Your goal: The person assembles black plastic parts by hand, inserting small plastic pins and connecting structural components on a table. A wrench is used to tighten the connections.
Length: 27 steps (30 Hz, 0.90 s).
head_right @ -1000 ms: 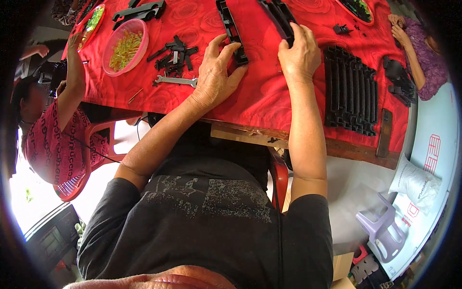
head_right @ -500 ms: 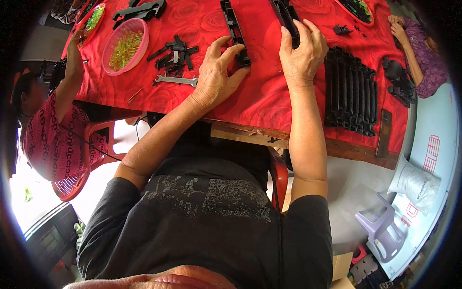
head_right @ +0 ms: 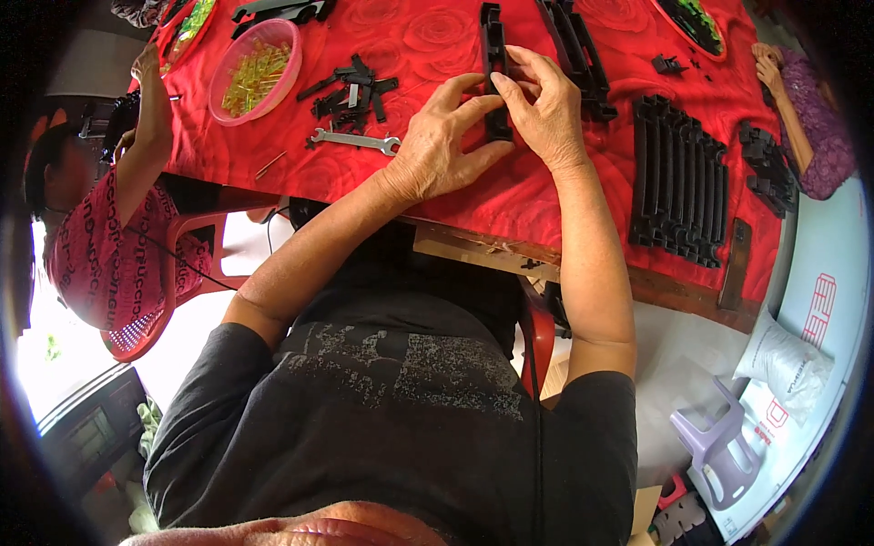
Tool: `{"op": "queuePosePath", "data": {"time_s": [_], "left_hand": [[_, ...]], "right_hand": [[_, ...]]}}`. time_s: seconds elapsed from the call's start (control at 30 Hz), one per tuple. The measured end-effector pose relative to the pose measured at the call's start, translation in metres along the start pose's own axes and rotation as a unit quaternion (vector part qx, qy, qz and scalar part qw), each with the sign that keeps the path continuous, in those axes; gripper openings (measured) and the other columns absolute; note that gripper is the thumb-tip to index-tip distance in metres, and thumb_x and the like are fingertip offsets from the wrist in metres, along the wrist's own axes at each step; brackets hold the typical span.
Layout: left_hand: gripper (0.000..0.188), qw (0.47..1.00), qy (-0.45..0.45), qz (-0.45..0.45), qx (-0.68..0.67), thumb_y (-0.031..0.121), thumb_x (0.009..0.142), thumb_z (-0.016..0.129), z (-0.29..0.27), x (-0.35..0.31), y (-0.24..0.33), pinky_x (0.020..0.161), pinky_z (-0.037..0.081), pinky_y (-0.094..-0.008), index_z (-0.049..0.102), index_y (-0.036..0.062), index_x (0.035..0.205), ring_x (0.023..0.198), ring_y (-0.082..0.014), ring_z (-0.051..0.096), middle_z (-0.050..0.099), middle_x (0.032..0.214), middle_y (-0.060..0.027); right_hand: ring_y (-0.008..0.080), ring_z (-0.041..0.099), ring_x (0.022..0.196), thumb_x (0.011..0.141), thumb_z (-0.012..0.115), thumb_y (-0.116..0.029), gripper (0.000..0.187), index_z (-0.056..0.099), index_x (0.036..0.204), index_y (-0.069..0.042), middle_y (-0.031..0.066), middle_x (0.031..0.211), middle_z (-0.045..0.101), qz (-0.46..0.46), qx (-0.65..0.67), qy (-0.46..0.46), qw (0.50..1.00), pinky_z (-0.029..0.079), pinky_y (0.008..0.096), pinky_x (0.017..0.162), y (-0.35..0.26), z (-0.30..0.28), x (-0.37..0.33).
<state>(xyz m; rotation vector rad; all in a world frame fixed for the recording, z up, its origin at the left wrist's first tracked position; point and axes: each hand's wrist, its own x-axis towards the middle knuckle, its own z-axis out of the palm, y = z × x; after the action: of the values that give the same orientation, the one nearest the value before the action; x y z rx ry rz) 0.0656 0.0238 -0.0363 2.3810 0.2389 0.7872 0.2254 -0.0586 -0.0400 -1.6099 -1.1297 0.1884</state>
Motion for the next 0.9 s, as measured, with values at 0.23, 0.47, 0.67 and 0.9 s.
{"op": "queuePosePath", "data": {"time_s": [0.23,0.47,0.67,0.9], "left_hand": [[0.053,0.999,-0.026,0.015,-0.031,0.019,0.077,0.077,-0.02,0.002,0.006,0.094,0.051,-0.0448,0.059,0.0023,0.124,0.109,-0.04,0.059,0.058,0.121,-0.0233],[0.018,0.98,0.087,-0.128,0.123,0.013,0.082,0.074,-0.092,0.006,-0.054,0.075,0.054,-0.0341,0.073,0.0053,0.099,0.087,-0.0245,0.068,0.067,0.093,-0.0112],[0.024,0.961,-0.003,-0.176,0.212,0.017,0.083,0.071,-0.116,-0.009,-0.076,0.083,0.05,-0.039,0.072,0.0076,0.105,0.095,-0.0293,0.064,0.064,0.1,-0.0121],[0.026,0.956,-0.029,-0.195,0.219,0.018,0.084,0.07,-0.117,-0.006,-0.076,0.084,0.05,-0.0389,0.072,0.0078,0.108,0.095,-0.0293,0.064,0.064,0.101,-0.0123]], "right_hand": [[0.0201,0.069,0.102,0.089,0.073,-0.015,0.039,0.062,0.124,0.001,0.0159,0.113,0.07,0.03,0.004,-0.002,1.0,0.057,0.0305,0.084,0.009,0.001,-0.001],[0.0317,0.065,0.111,0.082,0.079,-0.024,0.05,0.062,0.122,0.0,0.0187,0.117,0.067,-0.062,-0.1,-0.033,0.992,0.051,0.0388,0.098,-0.006,0.004,-0.002],[0.0315,0.063,0.115,0.08,0.08,-0.029,0.058,0.06,0.125,0.0,0.0193,0.121,0.065,-0.075,-0.137,-0.035,0.987,0.05,0.0404,0.099,-0.007,0.008,-0.005],[0.027,0.063,0.114,0.078,0.082,-0.019,0.062,0.056,0.132,-0.001,0.0167,0.125,0.062,-0.017,-0.027,-0.055,0.998,0.053,0.0363,0.098,-0.013,0.012,-0.006]]}}
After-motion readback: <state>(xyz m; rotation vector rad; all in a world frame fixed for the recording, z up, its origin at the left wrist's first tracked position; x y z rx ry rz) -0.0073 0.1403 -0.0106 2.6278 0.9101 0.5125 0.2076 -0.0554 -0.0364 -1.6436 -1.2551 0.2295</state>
